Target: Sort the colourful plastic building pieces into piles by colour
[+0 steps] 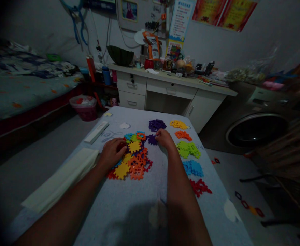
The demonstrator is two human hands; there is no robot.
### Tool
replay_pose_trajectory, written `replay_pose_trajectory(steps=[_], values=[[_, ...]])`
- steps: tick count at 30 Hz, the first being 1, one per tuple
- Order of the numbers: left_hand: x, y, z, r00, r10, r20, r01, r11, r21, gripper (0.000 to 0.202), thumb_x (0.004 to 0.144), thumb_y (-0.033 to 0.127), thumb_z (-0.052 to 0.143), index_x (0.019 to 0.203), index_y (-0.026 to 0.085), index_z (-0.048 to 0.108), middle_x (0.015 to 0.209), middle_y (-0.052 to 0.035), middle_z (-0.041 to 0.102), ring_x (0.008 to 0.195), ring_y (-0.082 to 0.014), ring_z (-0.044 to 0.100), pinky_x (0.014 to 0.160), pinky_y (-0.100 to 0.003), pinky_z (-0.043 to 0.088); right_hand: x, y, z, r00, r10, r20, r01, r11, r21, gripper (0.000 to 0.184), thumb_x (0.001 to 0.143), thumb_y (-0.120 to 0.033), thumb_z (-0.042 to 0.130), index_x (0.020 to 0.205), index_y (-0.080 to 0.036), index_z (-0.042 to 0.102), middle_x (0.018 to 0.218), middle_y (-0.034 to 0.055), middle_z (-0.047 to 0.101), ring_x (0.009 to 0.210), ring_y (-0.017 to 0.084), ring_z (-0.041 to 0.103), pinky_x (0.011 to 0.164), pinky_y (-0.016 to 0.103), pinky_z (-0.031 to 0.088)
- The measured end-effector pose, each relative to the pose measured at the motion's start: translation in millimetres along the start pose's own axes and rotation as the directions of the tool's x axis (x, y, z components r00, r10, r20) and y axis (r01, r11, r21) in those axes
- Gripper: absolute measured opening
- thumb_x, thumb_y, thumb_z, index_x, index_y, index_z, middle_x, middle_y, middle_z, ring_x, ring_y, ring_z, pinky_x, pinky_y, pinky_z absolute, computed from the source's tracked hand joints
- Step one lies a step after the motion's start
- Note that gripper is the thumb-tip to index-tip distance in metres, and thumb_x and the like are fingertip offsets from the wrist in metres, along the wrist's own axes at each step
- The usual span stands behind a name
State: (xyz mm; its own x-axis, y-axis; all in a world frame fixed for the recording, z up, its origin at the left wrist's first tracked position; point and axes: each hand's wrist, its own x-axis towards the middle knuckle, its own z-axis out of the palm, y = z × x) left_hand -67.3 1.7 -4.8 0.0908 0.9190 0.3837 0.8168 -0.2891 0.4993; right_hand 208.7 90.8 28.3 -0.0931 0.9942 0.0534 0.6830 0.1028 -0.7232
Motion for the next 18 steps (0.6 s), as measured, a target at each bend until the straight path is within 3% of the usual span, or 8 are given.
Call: replay_pose_trajectory(steps=[3,6,10,18], values=[[0,0,0.5,1.0,-0.008,0.004,0.008,1.0,0.003,0.025,0.088,0.036,0.052,0.103,0.022,0.065,0.118,-0.0078,0.067,0.112,-0.0265,0.059,0.101,-0.046,0.041,17,-2,7,0.981,0.078,-0.178,-0.046,0.984,0.174,0.014,0.065,-0.015,0.06,0.078,-0.019,0.055,0.062,-0.0063,0.053,0.056,0.01,0.052,0.053,0.02,0.04],[0,-2,1.6,1.0,-0.006,-0.005,0.006,1.0,-0.002,0.024,0.088,0.035,0.052,0.103,0.022,0.065,0.119,-0.0076,0.067,0.113,-0.0265,0.059,0.101,-0.046,0.04,36,-7,20,0.942,0.205,-0.266,-0.092,0.92,0.382,0.016,0.066,-0.014,0.059,0.079,-0.02,0.052,0.058,-0.0077,0.052,0.049,0.01,0.051,0.048,0.02,0.043],[-1,-1,1.5,1.0,0.0,-0.012,0.0,1.0,-0.011,0.024,0.088,0.035,0.052,0.104,0.022,0.065,0.118,-0.0074,0.067,0.111,-0.0259,0.059,0.101,-0.046,0.04,59,-12,38,0.912,0.295,-0.287,-0.103,0.838,0.535,0.017,0.066,-0.011,0.059,0.077,-0.02,0.05,0.057,-0.0084,0.051,0.048,0.009,0.055,0.043,0.017,0.044],[0,4,-2.5,1.0,-0.022,-0.002,0.021,1.0,-0.018,0.024,0.086,0.033,0.054,0.104,0.022,0.066,0.118,-0.0081,0.068,0.111,-0.0269,0.059,0.102,-0.047,0.04,74,-9,58,0.897,0.332,-0.29,-0.127,0.824,0.552,0.019,0.064,-0.009,0.058,0.079,-0.018,0.053,0.059,-0.006,0.053,0.048,0.01,0.056,0.044,0.018,0.047]])
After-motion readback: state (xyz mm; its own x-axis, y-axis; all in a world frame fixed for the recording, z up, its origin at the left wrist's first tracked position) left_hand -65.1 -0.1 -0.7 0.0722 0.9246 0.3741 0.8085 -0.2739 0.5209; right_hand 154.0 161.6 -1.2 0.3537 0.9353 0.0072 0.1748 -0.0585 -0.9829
